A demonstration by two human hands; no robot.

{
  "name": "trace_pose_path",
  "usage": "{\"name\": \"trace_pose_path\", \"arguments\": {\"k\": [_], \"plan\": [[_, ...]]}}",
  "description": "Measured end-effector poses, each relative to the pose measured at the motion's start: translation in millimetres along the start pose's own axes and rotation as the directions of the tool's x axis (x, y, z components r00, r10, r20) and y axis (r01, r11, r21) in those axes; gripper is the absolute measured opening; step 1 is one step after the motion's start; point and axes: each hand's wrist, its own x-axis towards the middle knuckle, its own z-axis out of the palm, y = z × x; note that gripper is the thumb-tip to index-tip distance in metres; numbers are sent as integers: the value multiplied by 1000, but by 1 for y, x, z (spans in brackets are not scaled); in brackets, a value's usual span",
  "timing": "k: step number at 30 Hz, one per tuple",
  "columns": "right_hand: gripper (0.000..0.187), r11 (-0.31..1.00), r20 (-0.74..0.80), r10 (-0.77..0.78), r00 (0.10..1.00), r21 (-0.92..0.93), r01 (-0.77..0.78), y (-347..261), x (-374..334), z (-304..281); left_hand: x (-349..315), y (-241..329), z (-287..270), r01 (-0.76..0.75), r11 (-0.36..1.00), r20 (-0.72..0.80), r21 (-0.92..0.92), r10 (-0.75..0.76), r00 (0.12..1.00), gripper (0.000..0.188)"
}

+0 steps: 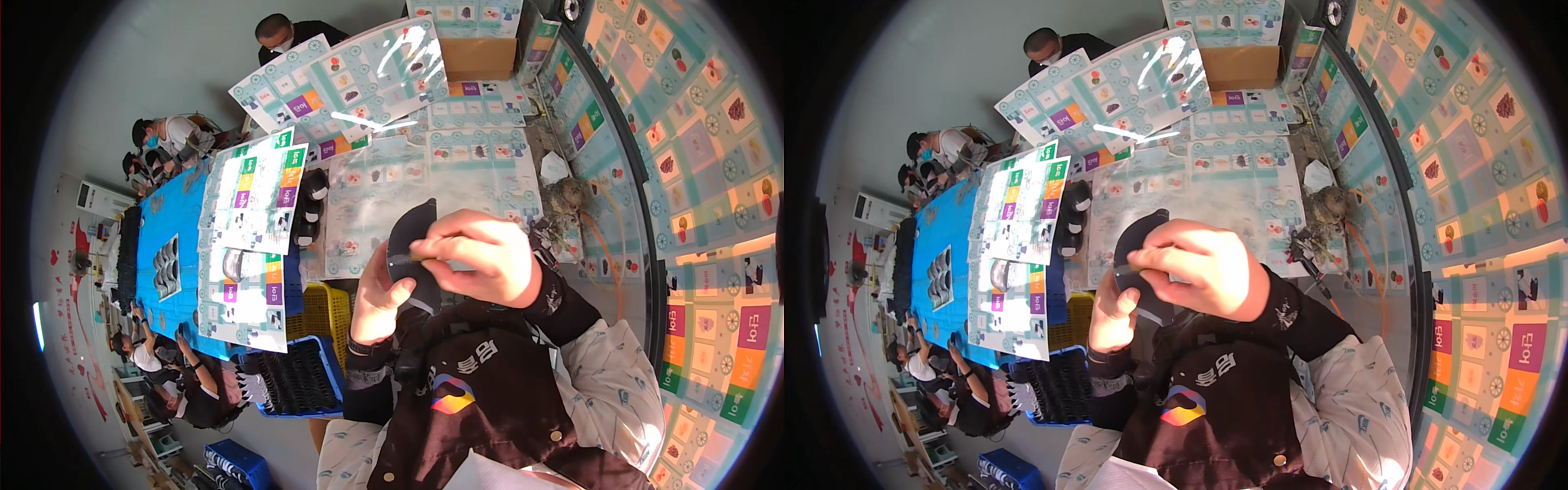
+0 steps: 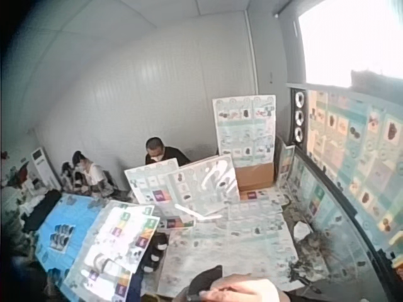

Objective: The person is seen picking up shoe components and using a handheld glue applicator or heating tool to process the materials in a shoe manufacturing facility.

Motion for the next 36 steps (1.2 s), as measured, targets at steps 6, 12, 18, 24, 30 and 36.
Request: {"name": "trace_pose_path", "arguments": {"k": [6,12,18,24,30,36], "plan": [[33,992,152,-107,983,-47,115,7,2,18,-10,5,2,-51,980,-116,195,75,990,75],[24,986,405,-15,914,-147,82,23,-20,-5,-26,18,-22,3,995,-91,97,6,996,76],[34,985,198,-174,965,56,166,0,10,31,-21,19,-9,-61,992,11,110,60,998,85],[34,967,302,-252,919,124,224,13,-12,21,-43,11,-17,144,990,-54,8,-143,988,64],[31,972,165,-207,964,149,183,-6,7,13,-39,21,-29,46,994,-36,96,-42,998,73],[36,971,328,-236,914,115,210,-11,6,44,-46,16,-24,1,997,35,73,-4,999,78]]}}
